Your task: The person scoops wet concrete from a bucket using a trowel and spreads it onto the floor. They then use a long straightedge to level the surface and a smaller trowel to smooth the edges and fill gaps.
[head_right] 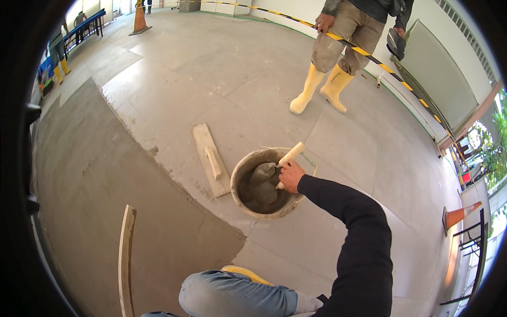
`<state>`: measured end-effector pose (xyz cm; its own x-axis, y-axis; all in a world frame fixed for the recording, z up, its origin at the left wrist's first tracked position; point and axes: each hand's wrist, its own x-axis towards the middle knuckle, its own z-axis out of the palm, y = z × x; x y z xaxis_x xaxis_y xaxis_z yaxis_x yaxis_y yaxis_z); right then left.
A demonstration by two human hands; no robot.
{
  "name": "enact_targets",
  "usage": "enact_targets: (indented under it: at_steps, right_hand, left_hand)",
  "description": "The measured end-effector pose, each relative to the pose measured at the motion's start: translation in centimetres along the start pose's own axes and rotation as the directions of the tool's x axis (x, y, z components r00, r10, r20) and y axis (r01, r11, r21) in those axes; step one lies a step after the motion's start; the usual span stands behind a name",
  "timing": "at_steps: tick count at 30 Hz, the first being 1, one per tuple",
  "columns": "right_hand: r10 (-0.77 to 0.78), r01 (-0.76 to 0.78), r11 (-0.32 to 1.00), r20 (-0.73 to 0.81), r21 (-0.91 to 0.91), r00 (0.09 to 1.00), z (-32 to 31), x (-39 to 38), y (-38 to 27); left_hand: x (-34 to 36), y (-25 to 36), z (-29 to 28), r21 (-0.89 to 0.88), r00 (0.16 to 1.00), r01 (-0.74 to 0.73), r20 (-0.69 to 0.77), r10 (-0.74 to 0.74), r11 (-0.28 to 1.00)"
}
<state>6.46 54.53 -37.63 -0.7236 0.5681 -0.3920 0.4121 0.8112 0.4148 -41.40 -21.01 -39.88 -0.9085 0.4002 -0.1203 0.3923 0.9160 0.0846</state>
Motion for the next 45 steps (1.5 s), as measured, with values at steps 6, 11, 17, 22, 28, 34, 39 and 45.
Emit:
enact_targets:
  at_steps: [6,11,17,22,28,34,39,45]
  right_hand:
    - [0.181,-0.175,0.979,-0.053,0.104,0.982,-1.7,-2.7,3.2]
    - [0.213,-0.208,0.967,-0.018,0.149,0.977,-1.7,-4.6,0.5]
    - [0.168,-0.173,0.925,0.044,0.338,0.985,-1.9,-5.7,-1.8]
    - [0.183,-0.271,0.799,0.212,0.536,0.96,-2.3,-7.1,-0.2]
    - [0.198,-0.375,0.011,0.366,0.927,0.909,-2.3,-10.8,-1.1]
    - [0.105,-0.265,-0.183,0.287,0.947,0.952,-4.3,-11.2,-10.1]
    - [0.256,-0.155,0.511,0.023,0.846,0.966,-1.8,-8.0,-21.5]
    - [0.298,-0.308,0.4,0.195,0.864,0.935,1.5,-5.3,-23.4]
  left_hand:
    - [-0.9,-2.3,0.1,-0.075,0.997,-0.038,-0.069,0.032,0.996]
    - [-1.5,-3.2,1.3,-0.091,0.999,0.028,-0.017,-0.03,0.995]
    - [-1.1,-3.4,2.4,-0.115,0.997,0.049,-0.059,-0.056,0.992]
    - [-1.0,-3.5,1.5,-0.209,0.986,0.077,-0.127,-0.105,0.975]
    - [-0.7,-4.6,-0.4,-0.359,0.964,0.117,-0.183,-0.192,0.926]
    - [1.5,-1.8,-4.4,-0.401,0.963,0.002,-0.247,-0.11,0.916]
    - [5.1,3.1,-7.5,-0.306,0.94,-0.045,-0.335,-0.063,0.951]
    - [8.9,8.4,-11.5,-0.342,0.906,-0.132,-0.423,-0.027,0.931]
